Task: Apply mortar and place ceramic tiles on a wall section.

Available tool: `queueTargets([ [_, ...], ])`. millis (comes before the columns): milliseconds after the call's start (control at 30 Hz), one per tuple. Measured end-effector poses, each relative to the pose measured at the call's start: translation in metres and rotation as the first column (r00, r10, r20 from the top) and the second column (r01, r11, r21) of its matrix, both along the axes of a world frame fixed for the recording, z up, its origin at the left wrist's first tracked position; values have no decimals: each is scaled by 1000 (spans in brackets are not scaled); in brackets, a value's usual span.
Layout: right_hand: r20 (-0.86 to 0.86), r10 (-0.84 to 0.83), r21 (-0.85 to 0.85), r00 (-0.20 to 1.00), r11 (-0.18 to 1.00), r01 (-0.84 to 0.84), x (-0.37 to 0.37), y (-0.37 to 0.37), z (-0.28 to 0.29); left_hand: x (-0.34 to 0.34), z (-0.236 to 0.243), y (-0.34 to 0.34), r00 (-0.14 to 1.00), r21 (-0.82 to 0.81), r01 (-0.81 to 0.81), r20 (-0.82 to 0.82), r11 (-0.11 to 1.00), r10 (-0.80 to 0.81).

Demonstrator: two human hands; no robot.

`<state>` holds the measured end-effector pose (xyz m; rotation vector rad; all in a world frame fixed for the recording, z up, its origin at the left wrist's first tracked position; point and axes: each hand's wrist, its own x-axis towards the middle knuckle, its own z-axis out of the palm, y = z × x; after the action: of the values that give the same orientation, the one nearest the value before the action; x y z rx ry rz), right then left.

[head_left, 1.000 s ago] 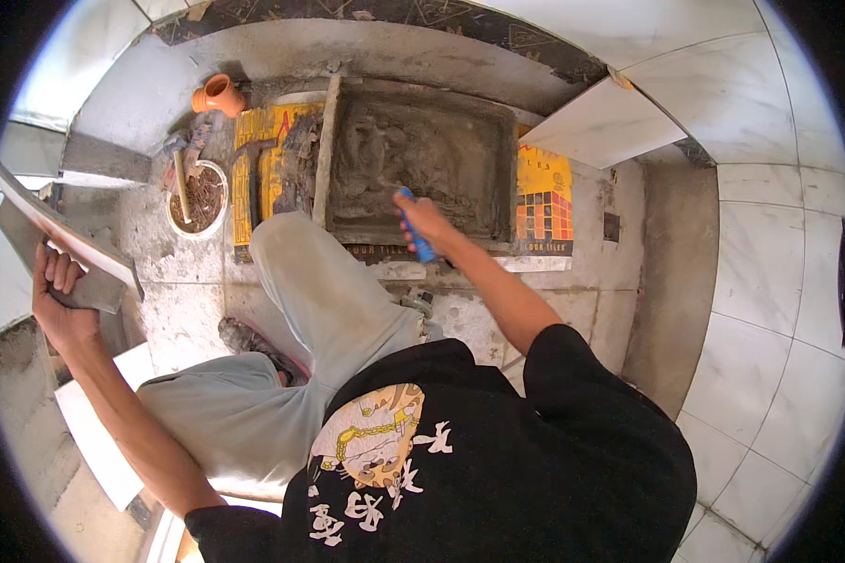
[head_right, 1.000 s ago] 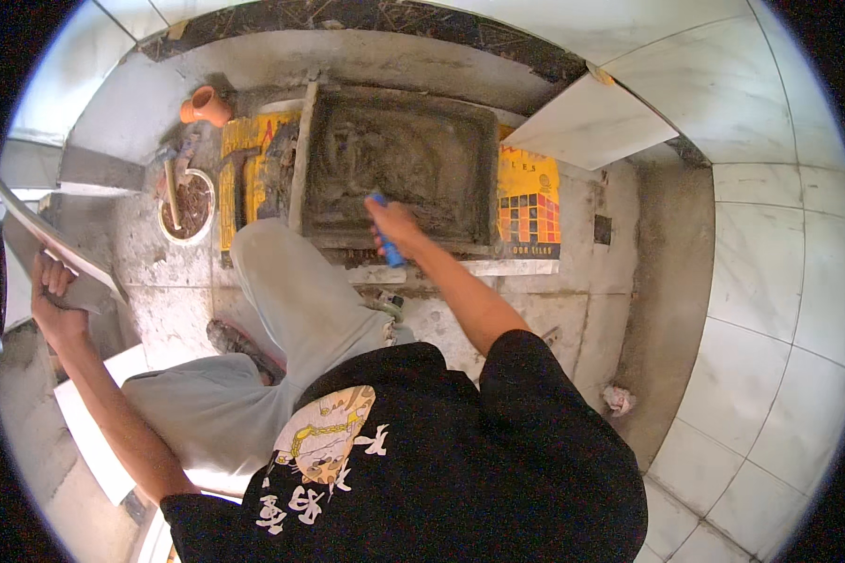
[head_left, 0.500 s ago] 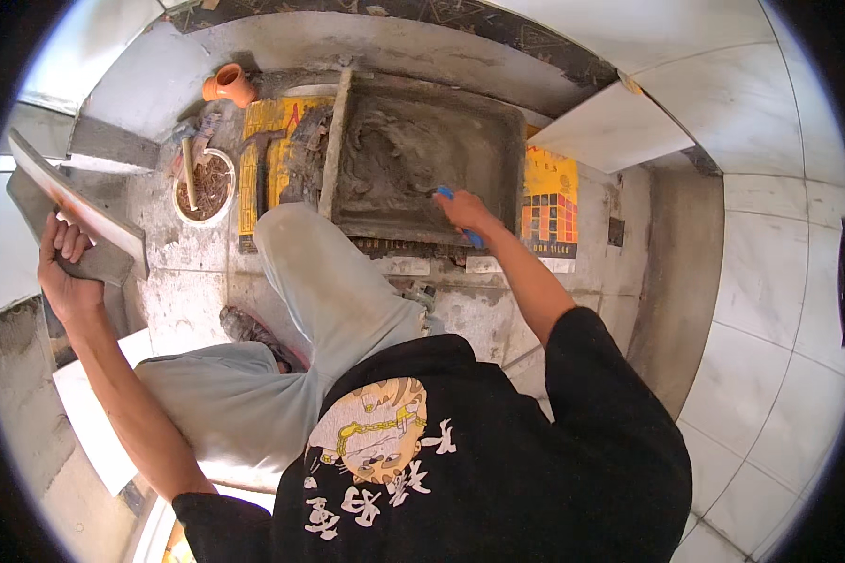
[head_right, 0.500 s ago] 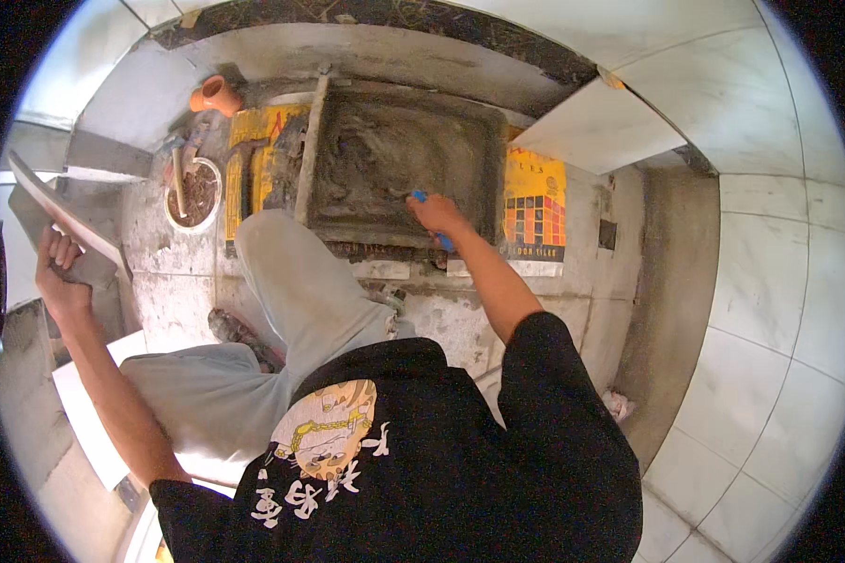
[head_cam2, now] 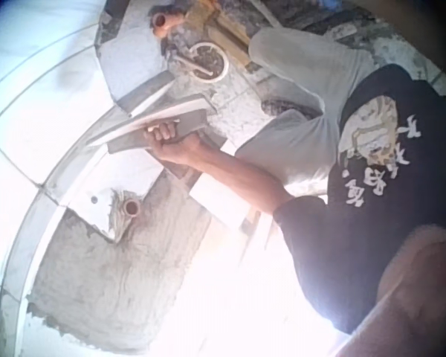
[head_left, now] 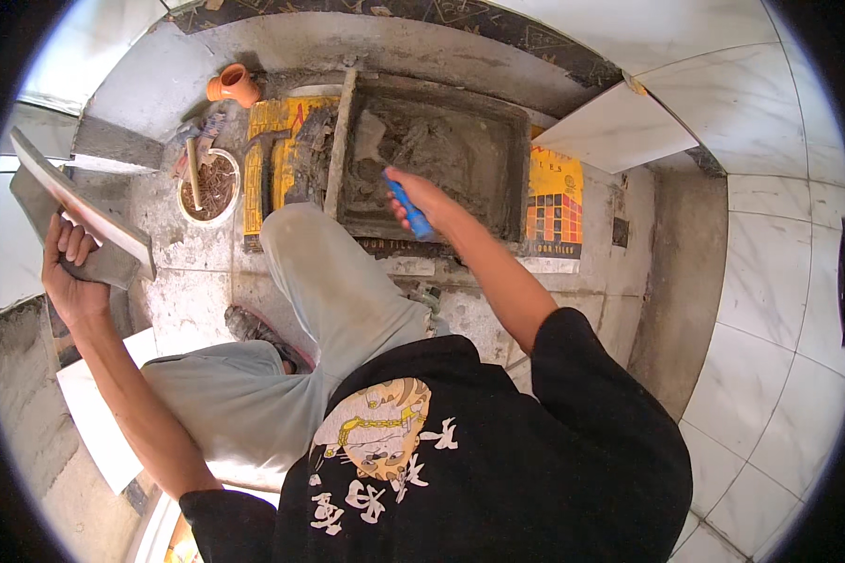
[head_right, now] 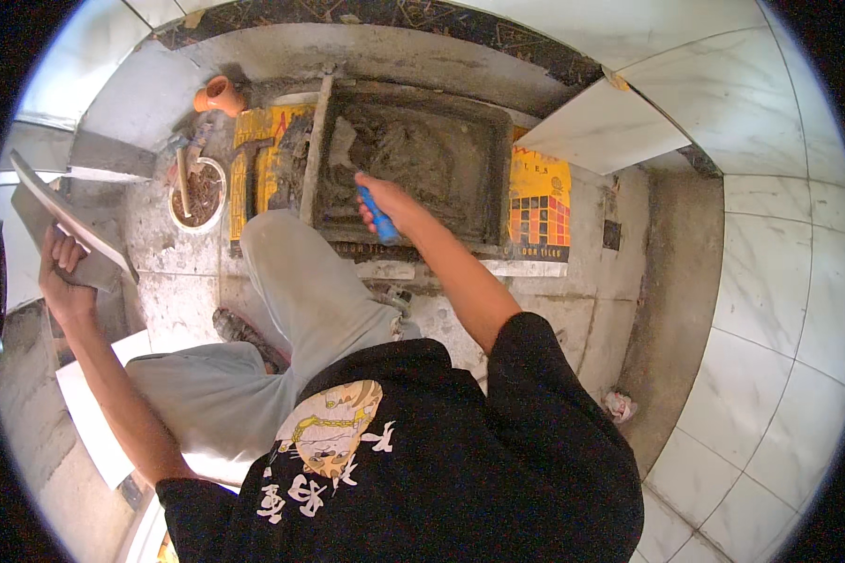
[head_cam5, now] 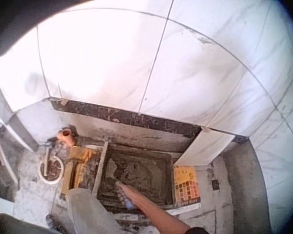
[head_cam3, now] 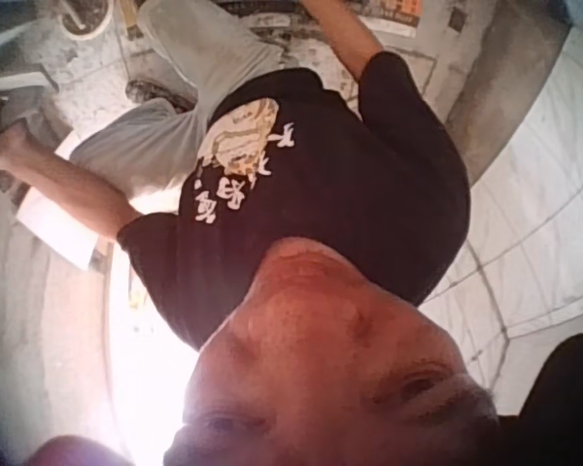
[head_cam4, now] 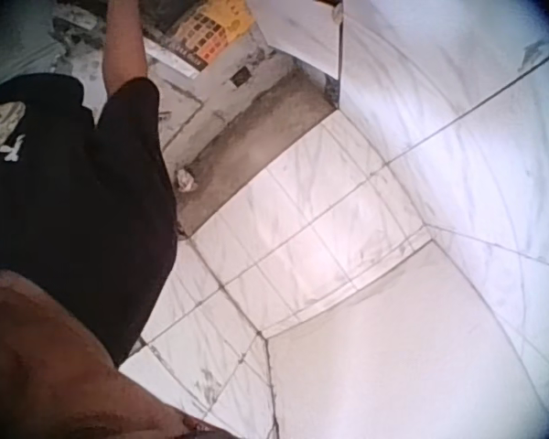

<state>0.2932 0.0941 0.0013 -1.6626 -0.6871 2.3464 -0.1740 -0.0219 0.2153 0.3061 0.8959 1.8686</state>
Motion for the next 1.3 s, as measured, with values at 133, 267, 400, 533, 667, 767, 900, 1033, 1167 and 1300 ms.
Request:
queueTargets([
  [133, 19, -10, -5, 1000, 1000, 10, -34, 2, -41, 1, -4, 0, 999, 4, 13, -34, 1000, -13],
  [267, 223, -57, 38, 973, 998, 50, -47, -25, -57, 13, 1, 1, 1000, 6, 14, 15, 1000, -14],
  [400, 582, 234, 277, 779, 843, -461, -26, -11, -75, 9, -2, 9, 999, -21, 34, 24, 999, -33],
  [533, 850, 251, 289, 464, 513, -808, 20, 15, -69, 8, -6, 15, 999, -21, 38, -2, 999, -38],
  [667, 729, 413, 187, 546, 647, -739, 59, 12, -48, 19, 0, 9, 996, -119, -83, -46, 989, 78],
  [767, 514, 232, 139, 826, 927, -347, 67, -7, -16, 14, 0, -2, 998, -64, -57, -37, 996, 54],
  [900, 197, -11, 102, 980, 995, -9, 34, -16, 13, 2, 5, -18, 999, 3, -40, -17, 999, 40],
  [1033, -156, -118, -100, 981, 990, 103, -15, 47, -35, 10, 4, -17, 993, -77, -121, -23, 990, 120],
  [1167, -325, -248, -432, 912, 897, 90, -7, 98, -64, 22, -1, 3, 999, -63, -52, -10, 997, 51],
  [1300, -220, -101, -295, 970, 955, 33, -23, 55, -77, 14, 3, -11, 996, -79, -94, -4, 992, 94],
])
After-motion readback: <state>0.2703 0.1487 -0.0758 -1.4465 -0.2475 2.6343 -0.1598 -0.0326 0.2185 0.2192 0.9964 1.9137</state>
